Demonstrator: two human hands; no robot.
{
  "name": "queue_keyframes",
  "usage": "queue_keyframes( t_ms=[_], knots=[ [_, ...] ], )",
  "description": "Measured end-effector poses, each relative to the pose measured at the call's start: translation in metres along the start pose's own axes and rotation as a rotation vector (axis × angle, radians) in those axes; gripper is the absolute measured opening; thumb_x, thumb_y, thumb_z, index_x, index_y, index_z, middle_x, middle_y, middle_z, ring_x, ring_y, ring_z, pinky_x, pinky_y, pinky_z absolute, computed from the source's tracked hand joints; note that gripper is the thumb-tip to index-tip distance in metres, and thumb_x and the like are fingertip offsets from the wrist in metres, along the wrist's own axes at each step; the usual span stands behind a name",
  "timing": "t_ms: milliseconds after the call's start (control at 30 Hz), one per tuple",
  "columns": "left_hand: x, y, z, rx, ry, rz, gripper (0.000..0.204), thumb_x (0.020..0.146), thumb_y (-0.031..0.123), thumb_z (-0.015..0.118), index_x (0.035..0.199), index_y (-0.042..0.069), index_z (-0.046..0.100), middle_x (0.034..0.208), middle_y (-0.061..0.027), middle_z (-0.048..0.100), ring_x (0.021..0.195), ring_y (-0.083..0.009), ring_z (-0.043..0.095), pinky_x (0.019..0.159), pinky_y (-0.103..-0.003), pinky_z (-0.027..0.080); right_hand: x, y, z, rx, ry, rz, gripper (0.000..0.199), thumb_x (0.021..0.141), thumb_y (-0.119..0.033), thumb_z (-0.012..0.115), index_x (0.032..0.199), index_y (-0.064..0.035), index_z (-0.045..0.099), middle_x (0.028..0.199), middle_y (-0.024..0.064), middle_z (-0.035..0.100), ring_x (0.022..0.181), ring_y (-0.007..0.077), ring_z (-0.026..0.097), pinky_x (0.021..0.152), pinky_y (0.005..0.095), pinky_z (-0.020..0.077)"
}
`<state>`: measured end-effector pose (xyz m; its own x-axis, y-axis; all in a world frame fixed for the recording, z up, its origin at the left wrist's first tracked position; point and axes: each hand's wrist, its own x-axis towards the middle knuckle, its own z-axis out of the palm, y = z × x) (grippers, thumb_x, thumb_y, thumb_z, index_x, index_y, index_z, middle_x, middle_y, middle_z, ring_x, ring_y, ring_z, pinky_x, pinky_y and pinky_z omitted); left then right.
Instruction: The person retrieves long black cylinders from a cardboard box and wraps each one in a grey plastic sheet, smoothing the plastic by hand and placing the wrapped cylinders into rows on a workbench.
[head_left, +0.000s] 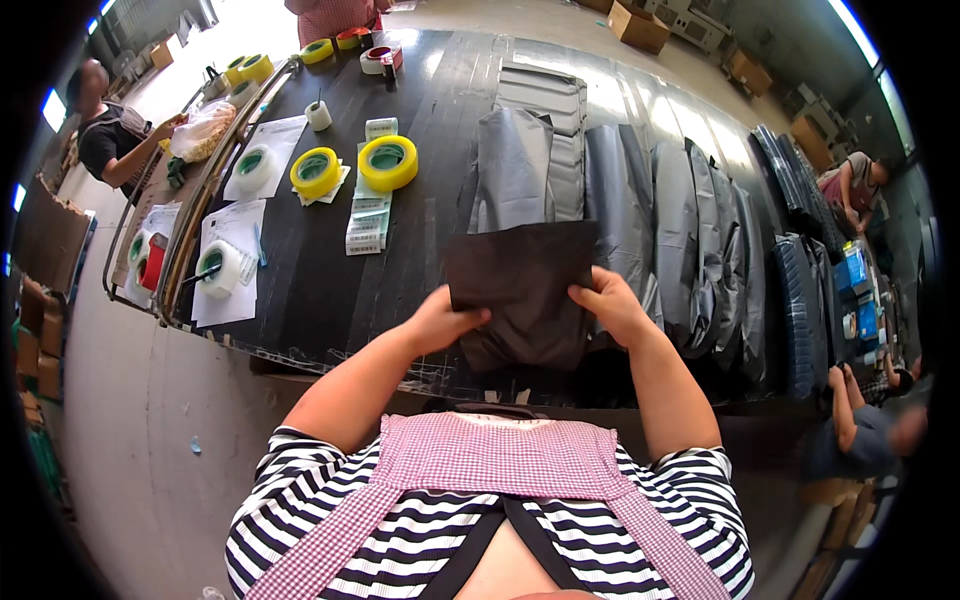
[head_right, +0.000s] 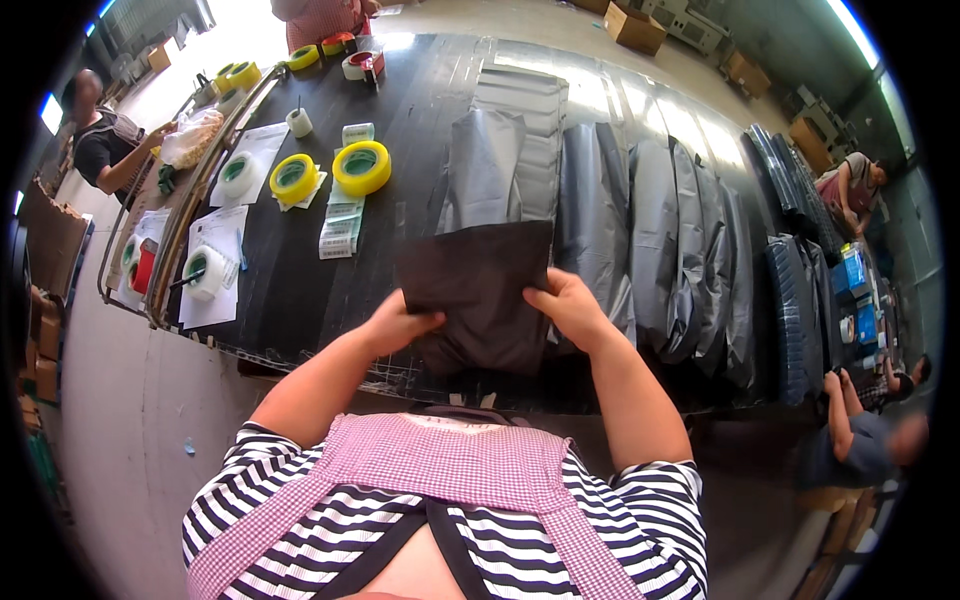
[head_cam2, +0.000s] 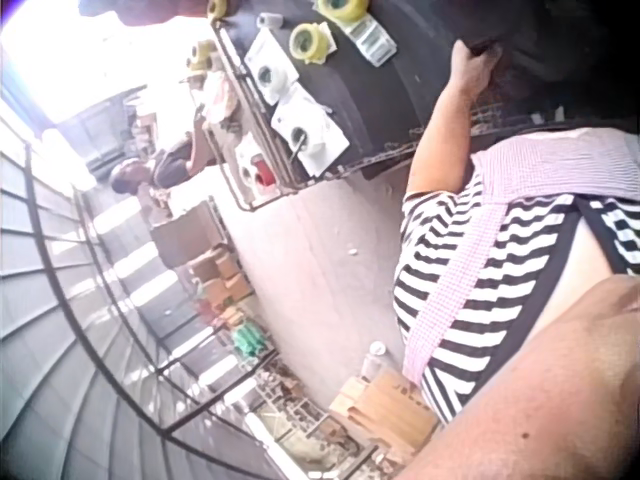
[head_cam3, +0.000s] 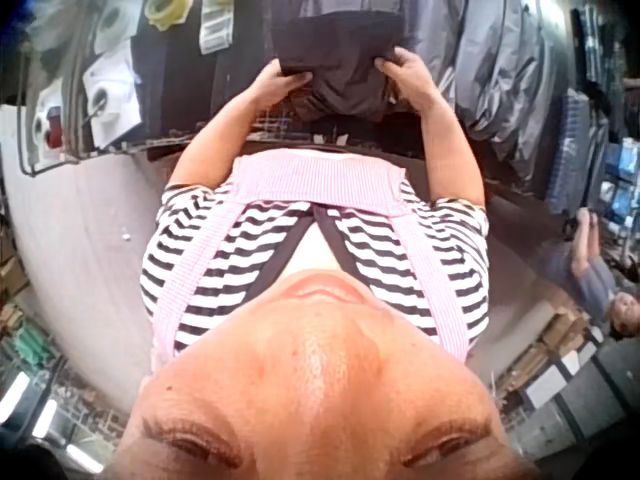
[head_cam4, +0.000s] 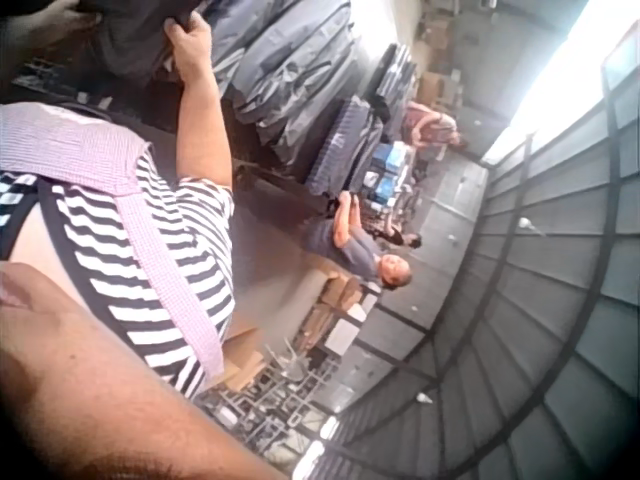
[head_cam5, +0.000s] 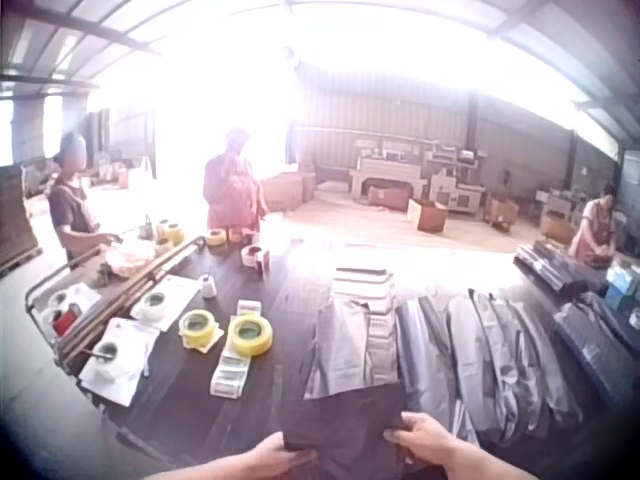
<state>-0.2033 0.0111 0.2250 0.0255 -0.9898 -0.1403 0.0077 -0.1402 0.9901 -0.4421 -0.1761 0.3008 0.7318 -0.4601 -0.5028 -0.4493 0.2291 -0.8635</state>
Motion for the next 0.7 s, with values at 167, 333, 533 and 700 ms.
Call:
queue_keyframes(
  t_ms=[167, 333, 533, 700],
  knots=[
    [0.043, 0.019, -0.016, -0.66, 0.328, 0.164, 0.016, 0.098, 0.012, 0.066, 0.109, 0.001, 0.068, 0.106, -0.0044, 0.072, 0.097, -0.0129, 0.065, 0.09, -0.031, 0.052, 0.043, -0.02, 0.01, 0.29, 0.249, -0.368, 0.02, 0.097, -0.014, 0.068, 0.108, 0.0033, 0.068, 0.098, 0.006, 0.072, 0.082, 0.0118, 0.067, 0.074, 0.0268, 0.055],
    [0.074, -0.019, -0.011, -0.562, 0.652, 0.104, 0.023, 0.1, 0.022, 0.066, 0.099, -0.001, 0.067, 0.09, -0.002, 0.069, 0.078, -0.011, 0.06, 0.07, -0.03, 0.048, 0.082, 0.002, 0.011, 0.168, 0.401, -0.293, 0.019, 0.097, -0.017, 0.069, 0.095, 0.0022, 0.07, 0.083, 0.0017, 0.069, 0.069, 0.0078, 0.058, 0.062, 0.0259, 0.048],
    [0.086, -0.034, -0.014, 0.689, 0.564, -0.095, 0.037, 0.097, 0.035, 0.063, 0.088, -0.001, 0.067, 0.104, -0.021, 0.067, 0.098, -0.0357, 0.067, 0.085, -0.046, 0.05, 0.104, 0.024, 0.012, -0.125, 0.516, -0.13, 0.034, 0.096, -0.026, 0.069, 0.078, 0.0028, 0.068, 0.067, 0.0033, 0.063, 0.062, 0.0094, 0.049, 0.058, 0.0318, 0.0421],
    [0.1, -0.016, -0.003, 0.754, 0.56, -0.257, 0.037, 0.095, 0.036, 0.061, 0.108, 0.001, 0.06, 0.114, -0.0229, 0.064, 0.109, -0.042, 0.063, 0.092, -0.049, 0.05, 0.135, 0.067, 0.002, -0.38, 0.622, -0.051, 0.045, 0.102, -0.034, 0.052, 0.093, 0.0076, 0.067, 0.094, 0.0262, 0.071, 0.094, 0.0394, 0.068, 0.088, 0.0438, 0.0492]
  ],
)
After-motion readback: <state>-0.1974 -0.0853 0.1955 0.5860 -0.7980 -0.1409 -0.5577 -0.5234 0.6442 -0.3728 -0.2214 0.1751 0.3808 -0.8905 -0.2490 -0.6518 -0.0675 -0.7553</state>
